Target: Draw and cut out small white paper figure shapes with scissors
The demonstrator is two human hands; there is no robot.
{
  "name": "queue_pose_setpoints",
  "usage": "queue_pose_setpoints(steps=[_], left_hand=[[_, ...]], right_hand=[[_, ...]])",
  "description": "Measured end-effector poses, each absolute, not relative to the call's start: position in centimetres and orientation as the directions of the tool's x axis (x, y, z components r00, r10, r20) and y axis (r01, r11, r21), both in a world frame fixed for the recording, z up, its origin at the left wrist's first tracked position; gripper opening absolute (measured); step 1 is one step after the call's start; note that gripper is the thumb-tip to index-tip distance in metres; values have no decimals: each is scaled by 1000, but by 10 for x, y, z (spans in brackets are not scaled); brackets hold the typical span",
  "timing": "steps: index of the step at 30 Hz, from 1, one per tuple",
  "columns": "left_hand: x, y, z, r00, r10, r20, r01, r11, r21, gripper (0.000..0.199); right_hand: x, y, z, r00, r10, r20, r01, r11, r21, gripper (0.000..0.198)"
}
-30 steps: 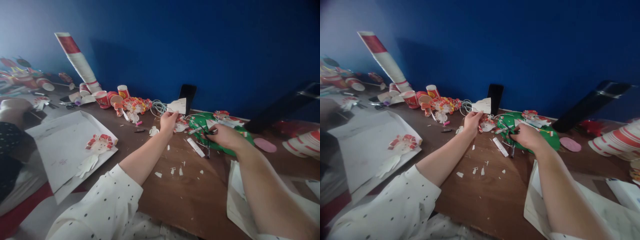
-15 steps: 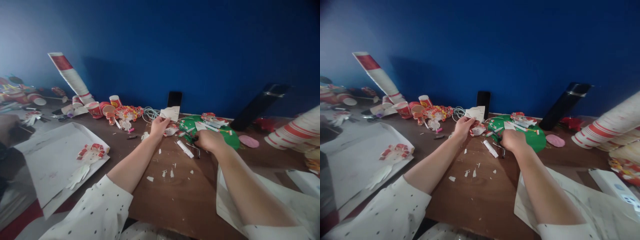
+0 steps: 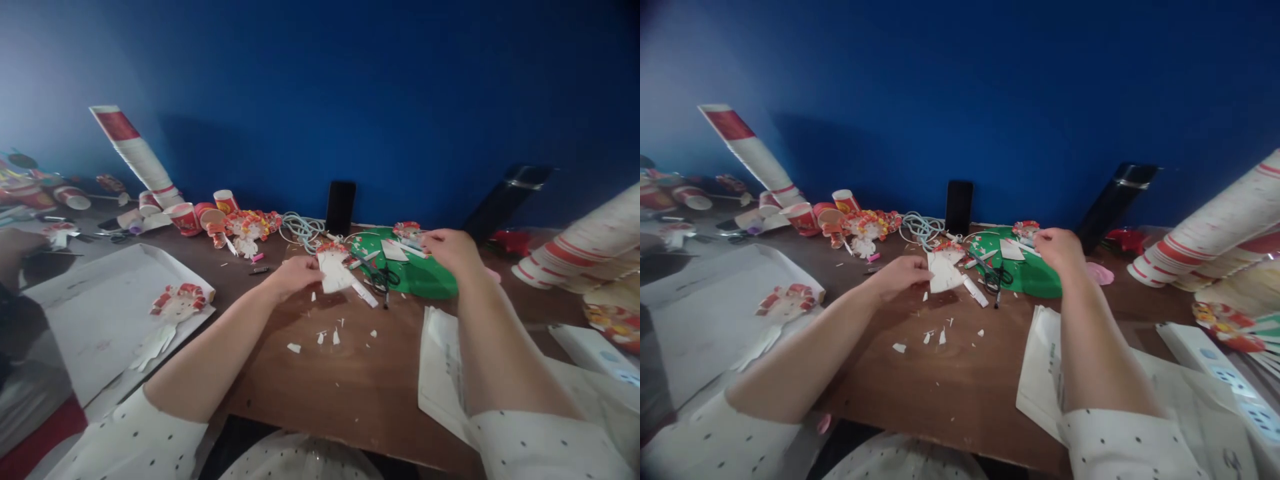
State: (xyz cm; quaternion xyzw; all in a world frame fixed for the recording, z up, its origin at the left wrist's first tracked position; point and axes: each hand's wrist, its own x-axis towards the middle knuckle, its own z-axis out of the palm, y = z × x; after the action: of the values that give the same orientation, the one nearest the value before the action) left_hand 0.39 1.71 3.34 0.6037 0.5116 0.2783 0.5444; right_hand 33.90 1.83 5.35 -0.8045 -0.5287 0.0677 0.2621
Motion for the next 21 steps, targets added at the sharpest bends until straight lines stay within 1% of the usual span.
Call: queue_pose_setpoints(steps=[2, 5, 8, 10, 12, 17, 19, 21], left_hand=[[-2, 9, 27, 356, 894, -272, 396, 120, 910, 11], [-7, 5, 17, 343, 882, -324, 493, 124, 861, 8], [-9, 9, 8, 359, 879, -315, 561, 66, 825, 5], [-10, 13, 3, 374, 873, -313, 603, 28, 798, 4], [-11, 15, -2, 382, 877, -291, 625, -14, 780, 8], [-13, 15, -9, 365, 898, -245, 612, -33, 790, 14], [-12, 15, -12, 352, 910, -218, 600, -40, 799, 14], [-12, 15, -15, 341, 918, -201, 588, -42, 808, 15]], right_hand=[[336, 24, 41, 419, 896, 147, 830, -312, -462, 29], [330, 37, 25, 440, 898, 29, 856, -409, -315, 36], [327, 51, 17, 495, 868, -28, 835, -485, -260, 49], [327, 59, 15, 555, 829, -69, 806, -557, -200, 54], [327, 65, 14, 553, 829, -84, 799, -557, -227, 50], [328, 67, 15, 527, 837, -147, 774, -544, -324, 23], [327, 64, 16, 511, 844, -163, 751, -531, -393, 22], [327, 60, 18, 500, 855, -140, 721, -500, -479, 19]])
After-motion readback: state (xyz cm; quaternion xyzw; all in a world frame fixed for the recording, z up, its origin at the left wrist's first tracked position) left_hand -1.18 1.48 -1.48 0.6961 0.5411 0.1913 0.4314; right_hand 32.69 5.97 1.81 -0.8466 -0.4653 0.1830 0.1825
